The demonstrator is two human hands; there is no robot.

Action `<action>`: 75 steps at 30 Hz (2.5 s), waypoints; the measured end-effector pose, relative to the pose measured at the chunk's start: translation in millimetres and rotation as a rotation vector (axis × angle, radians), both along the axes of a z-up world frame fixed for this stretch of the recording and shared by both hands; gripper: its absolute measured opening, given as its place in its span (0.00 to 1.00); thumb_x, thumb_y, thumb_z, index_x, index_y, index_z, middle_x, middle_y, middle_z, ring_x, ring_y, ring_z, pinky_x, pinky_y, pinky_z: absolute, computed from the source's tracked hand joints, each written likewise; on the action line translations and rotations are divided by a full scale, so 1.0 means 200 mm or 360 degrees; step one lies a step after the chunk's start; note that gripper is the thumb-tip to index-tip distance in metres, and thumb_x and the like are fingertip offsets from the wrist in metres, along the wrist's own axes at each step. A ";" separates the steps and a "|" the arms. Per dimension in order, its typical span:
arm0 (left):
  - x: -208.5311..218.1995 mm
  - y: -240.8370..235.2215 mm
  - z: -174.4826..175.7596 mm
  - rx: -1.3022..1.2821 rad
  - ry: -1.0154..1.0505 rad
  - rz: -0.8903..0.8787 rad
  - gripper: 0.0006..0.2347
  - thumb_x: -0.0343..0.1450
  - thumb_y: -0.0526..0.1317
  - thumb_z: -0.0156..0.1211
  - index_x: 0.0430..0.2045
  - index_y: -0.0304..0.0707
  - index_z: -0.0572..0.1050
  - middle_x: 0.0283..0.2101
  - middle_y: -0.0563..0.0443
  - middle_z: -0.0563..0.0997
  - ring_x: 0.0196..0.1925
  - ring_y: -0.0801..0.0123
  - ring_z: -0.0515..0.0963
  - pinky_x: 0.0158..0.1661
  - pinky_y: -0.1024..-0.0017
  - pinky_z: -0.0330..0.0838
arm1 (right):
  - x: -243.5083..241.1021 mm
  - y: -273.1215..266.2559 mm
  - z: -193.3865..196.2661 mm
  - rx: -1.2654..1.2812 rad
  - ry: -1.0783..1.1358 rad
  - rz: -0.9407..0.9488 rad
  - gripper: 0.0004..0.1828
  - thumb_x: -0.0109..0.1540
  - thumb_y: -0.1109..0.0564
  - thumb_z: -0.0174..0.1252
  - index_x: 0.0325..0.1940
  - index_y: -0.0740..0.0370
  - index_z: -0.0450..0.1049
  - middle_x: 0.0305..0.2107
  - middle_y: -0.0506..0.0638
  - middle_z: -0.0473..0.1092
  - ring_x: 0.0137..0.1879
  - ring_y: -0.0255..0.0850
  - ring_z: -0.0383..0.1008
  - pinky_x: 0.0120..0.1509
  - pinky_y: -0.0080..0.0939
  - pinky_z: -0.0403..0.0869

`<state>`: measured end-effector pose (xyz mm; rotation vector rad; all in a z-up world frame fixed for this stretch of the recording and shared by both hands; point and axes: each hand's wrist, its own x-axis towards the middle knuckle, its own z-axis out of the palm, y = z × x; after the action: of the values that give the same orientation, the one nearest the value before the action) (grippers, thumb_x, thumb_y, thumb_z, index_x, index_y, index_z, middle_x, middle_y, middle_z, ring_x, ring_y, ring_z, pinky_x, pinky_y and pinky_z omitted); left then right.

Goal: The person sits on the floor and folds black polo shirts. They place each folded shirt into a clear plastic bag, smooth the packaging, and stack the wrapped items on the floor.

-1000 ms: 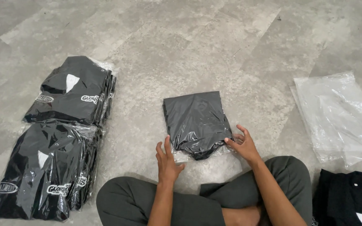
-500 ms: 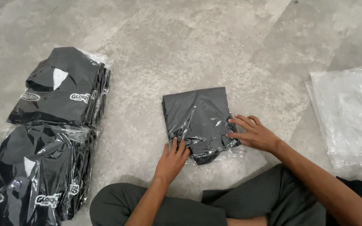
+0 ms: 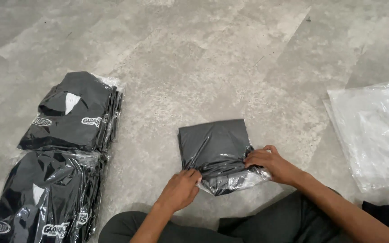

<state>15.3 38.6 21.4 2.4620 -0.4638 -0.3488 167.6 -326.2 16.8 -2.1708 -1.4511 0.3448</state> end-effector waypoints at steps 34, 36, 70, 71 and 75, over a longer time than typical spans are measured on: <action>0.94 0.12 -0.30 -0.0374 0.0750 0.1334 0.27 0.68 0.52 0.67 0.64 0.59 0.71 0.63 0.44 0.77 0.65 0.57 0.77 0.60 0.57 0.75 | 0.28 0.19 -0.05 0.0120 0.1017 -0.1907 0.31 0.68 0.49 0.59 0.74 0.62 0.67 0.56 0.60 0.77 0.63 0.53 0.77 0.62 0.55 0.79; 0.88 0.07 -0.21 -0.0706 0.0132 0.2171 0.17 0.74 0.44 0.56 0.59 0.51 0.72 0.63 0.44 0.72 0.68 0.46 0.69 0.66 0.45 0.64 | 0.18 0.23 0.05 0.0114 0.0567 -0.1787 0.32 0.65 0.58 0.59 0.73 0.73 0.64 0.62 0.70 0.71 0.69 0.64 0.70 0.65 0.62 0.77; 0.07 -0.55 -0.48 0.0984 -0.0870 0.0881 0.35 0.76 0.67 0.36 0.80 0.64 0.42 0.84 0.49 0.38 0.83 0.46 0.37 0.69 0.35 0.38 | -0.31 0.38 -0.25 -0.0588 -0.0428 -0.0864 0.43 0.67 0.20 0.35 0.84 0.25 0.35 0.82 0.51 0.25 0.85 0.62 0.20 0.70 0.89 0.38; 0.07 -0.55 -0.47 0.0936 -0.0832 0.0871 0.35 0.76 0.66 0.36 0.80 0.63 0.41 0.84 0.50 0.38 0.83 0.46 0.37 0.69 0.35 0.38 | -0.31 0.38 -0.25 -0.0579 -0.0419 -0.0861 0.43 0.67 0.20 0.35 0.84 0.26 0.35 0.82 0.50 0.24 0.85 0.62 0.19 0.71 0.89 0.38; 0.08 -0.55 -0.47 0.0902 -0.0840 0.0884 0.34 0.77 0.66 0.36 0.80 0.63 0.43 0.83 0.50 0.41 0.83 0.45 0.40 0.69 0.34 0.40 | -0.31 0.38 -0.25 -0.0551 -0.0445 -0.0851 0.42 0.67 0.21 0.35 0.84 0.26 0.37 0.82 0.51 0.26 0.85 0.61 0.24 0.69 0.89 0.42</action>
<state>30.5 -71.4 -73.0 3.0904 0.1633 0.4755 105.7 -250.5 -32.6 -2.8729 -0.9239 0.1041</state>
